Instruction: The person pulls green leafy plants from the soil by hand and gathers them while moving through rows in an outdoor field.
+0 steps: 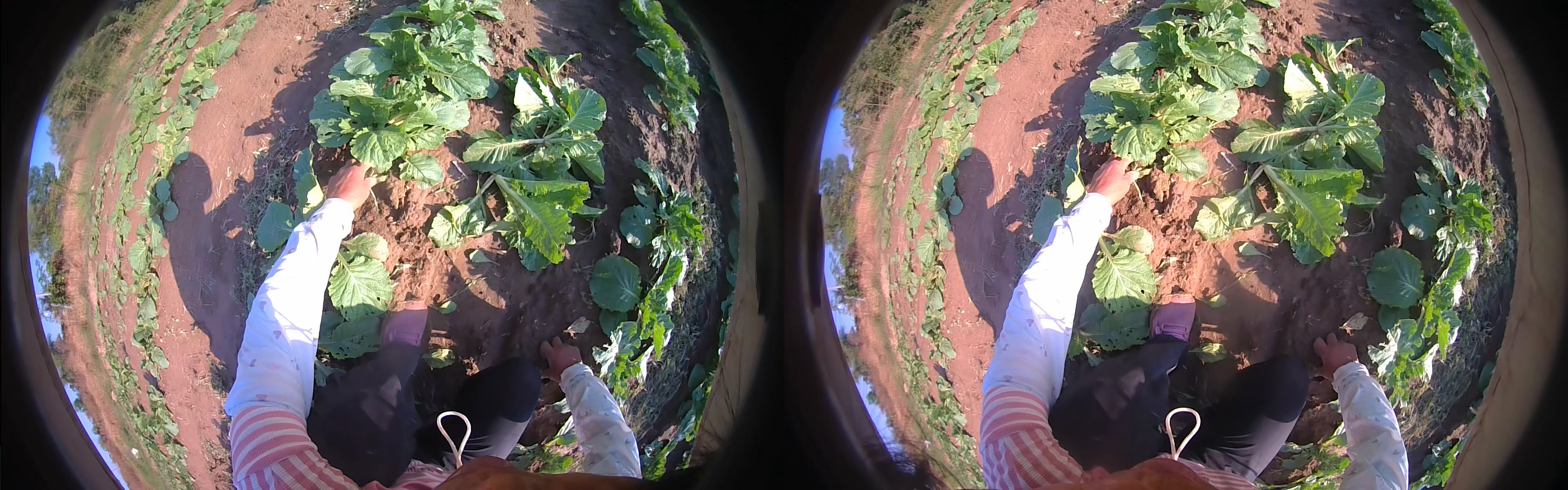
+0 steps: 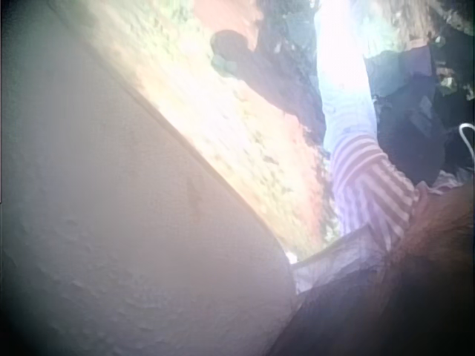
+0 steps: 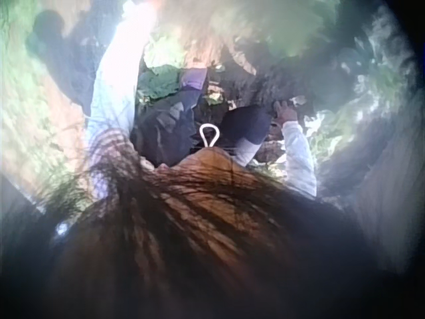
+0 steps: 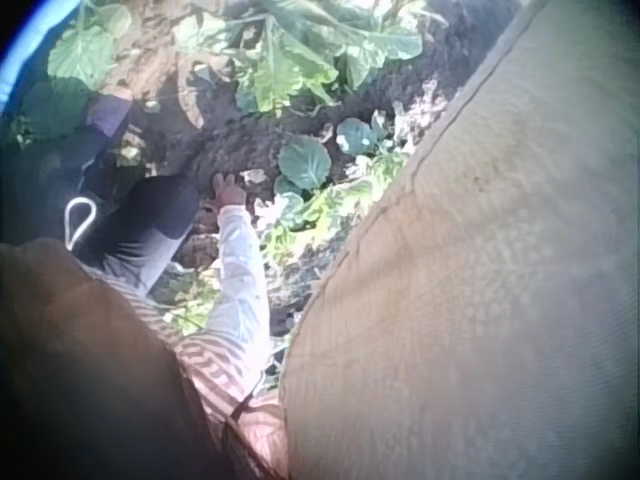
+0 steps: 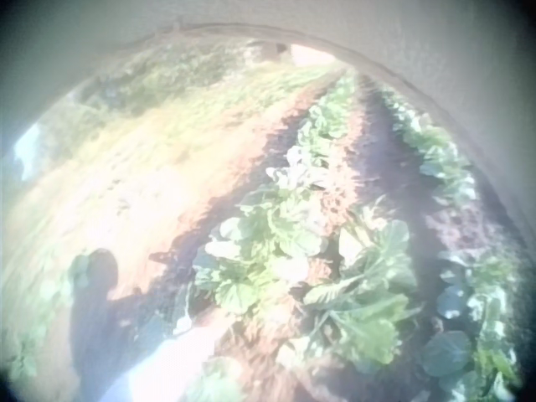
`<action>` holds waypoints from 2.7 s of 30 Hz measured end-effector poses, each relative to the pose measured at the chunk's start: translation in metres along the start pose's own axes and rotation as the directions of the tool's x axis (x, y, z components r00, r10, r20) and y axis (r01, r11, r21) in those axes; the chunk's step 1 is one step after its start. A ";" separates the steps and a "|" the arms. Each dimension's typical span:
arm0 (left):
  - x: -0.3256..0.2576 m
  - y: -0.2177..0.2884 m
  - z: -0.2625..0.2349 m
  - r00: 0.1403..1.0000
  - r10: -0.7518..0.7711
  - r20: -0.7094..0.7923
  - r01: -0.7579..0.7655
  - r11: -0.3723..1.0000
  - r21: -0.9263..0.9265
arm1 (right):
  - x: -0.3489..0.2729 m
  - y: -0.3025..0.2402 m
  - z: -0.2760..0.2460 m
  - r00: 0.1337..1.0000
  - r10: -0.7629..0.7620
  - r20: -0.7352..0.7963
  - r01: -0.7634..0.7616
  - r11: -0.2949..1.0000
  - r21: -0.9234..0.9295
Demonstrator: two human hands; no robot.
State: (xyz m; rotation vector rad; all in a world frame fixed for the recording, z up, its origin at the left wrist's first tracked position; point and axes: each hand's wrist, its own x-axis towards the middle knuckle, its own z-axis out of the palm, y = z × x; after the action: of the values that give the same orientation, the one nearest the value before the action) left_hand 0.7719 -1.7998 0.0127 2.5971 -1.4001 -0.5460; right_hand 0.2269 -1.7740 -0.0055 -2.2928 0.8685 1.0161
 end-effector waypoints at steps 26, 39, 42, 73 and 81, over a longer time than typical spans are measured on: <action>0.082 0.039 0.056 0.909 -0.232 -0.345 0.216 0.973 -0.085 | 0.006 0.006 0.014 1.000 0.011 0.022 -0.012 1.000 0.021; 0.043 0.133 0.050 0.700 0.660 -0.274 -0.711 0.680 -0.178 | 0.003 0.004 0.008 1.000 -0.011 -0.017 0.011 1.000 0.019; 0.057 0.083 0.036 0.947 0.301 -0.112 -0.319 0.921 -0.223 | 0.003 0.005 0.009 1.000 -0.009 -0.005 0.009 1.000 0.009; 0.054 0.010 0.080 0.946 0.071 -0.316 -0.169 0.941 -0.294 | 0.004 0.009 0.011 0.999 -0.031 -0.034 0.033 0.997 0.066; 0.071 0.019 0.074 0.940 -0.031 -0.341 -0.043 0.977 -0.210 | 0.003 0.008 0.010 0.999 -0.031 -0.023 0.033 0.998 0.057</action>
State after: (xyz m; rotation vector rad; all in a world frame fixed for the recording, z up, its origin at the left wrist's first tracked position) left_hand 0.7646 -1.8660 -0.0682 2.3703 -1.1649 -0.2121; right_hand 0.2184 -1.7745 -0.0153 -2.2667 0.8557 0.9426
